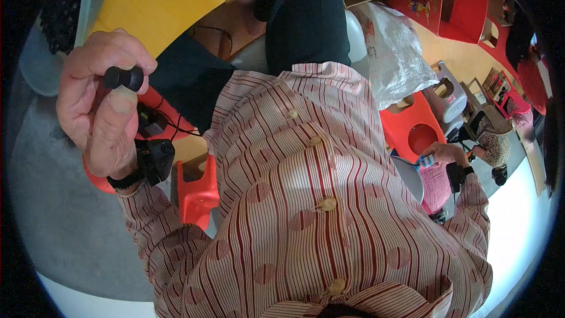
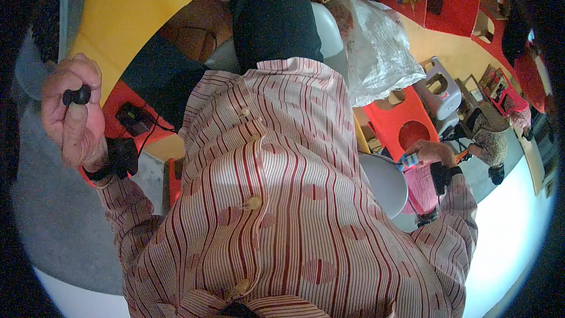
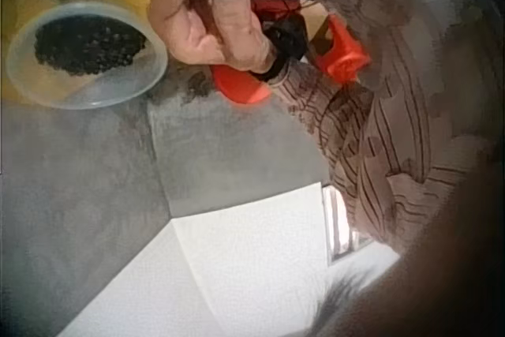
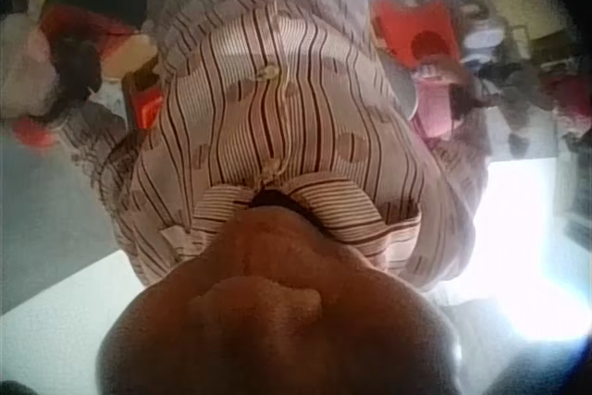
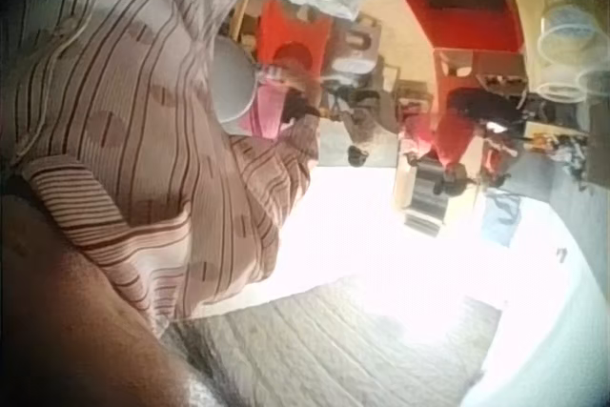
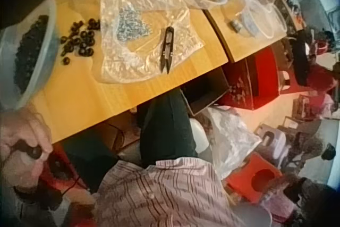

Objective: The person is assembling small black plastic components onto a blue and white cylinder.

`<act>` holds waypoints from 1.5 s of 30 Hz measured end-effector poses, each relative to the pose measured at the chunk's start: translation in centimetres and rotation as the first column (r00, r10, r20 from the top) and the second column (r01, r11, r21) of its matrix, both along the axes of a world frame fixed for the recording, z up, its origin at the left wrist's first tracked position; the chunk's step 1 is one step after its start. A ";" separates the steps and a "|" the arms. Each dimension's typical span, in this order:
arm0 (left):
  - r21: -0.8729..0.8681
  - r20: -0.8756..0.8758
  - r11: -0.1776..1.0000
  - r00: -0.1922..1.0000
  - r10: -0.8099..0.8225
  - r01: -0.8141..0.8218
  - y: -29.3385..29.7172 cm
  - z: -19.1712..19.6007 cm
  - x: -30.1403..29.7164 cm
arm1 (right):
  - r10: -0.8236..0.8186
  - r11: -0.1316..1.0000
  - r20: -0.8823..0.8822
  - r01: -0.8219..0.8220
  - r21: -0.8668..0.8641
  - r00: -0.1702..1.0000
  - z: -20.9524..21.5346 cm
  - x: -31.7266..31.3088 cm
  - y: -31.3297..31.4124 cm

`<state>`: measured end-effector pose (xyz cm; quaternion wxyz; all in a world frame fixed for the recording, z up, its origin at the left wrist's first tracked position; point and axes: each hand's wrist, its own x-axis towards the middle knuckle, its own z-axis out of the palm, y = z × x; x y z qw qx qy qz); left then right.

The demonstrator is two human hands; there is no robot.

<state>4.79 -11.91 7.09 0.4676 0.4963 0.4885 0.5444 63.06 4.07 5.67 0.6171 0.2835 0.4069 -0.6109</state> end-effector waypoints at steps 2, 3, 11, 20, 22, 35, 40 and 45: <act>0.012 -0.018 0.999 0.999 0.031 -0.031 -0.8 0.8 0.4 | -0.116 0.991 0.002 0.116 0.069 0.993 0.2 0.3 1.2; 0.021 0.003 0.999 0.999 0.048 -0.048 -0.7 0.0 1.1 | -0.194 0.974 0.027 0.189 0.128 0.981 0.7 1.5 2.1; 0.122 0.024 0.991 0.999 -0.048 0.044 -4.1 5.1 5.0 | -0.810 0.293 -0.218 0.698 0.653 0.544 12.9 13.2 -9.6; 0.214 0.088 0.974 0.991 -0.100 0.079 -3.7 8.3 6.7 | -0.668 0.419 0.138 0.216 0.882 0.732 22.6 15.1 -16.8; 0.229 0.103 0.972 0.992 -0.069 0.044 -3.5 8.6 6.9 | -0.607 0.438 0.229 0.080 0.895 0.761 24.3 14.3 -15.5; 0.236 0.175 0.971 0.985 -0.008 -0.034 -7.7 8.4 6.2 | 0.000 -0.114 0.571 -0.567 0.816 0.821 20.4 26.0 -11.9; 0.264 0.172 0.964 0.985 -0.013 -0.033 -8.3 8.2 6.5 | -0.110 0.035 0.561 -0.560 0.827 0.821 15.1 25.9 -10.2; 0.264 0.150 0.964 0.989 0.002 -0.041 -9.4 8.1 7.3 | -0.171 -0.055 0.349 -0.362 0.930 0.921 15.1 19.7 -10.9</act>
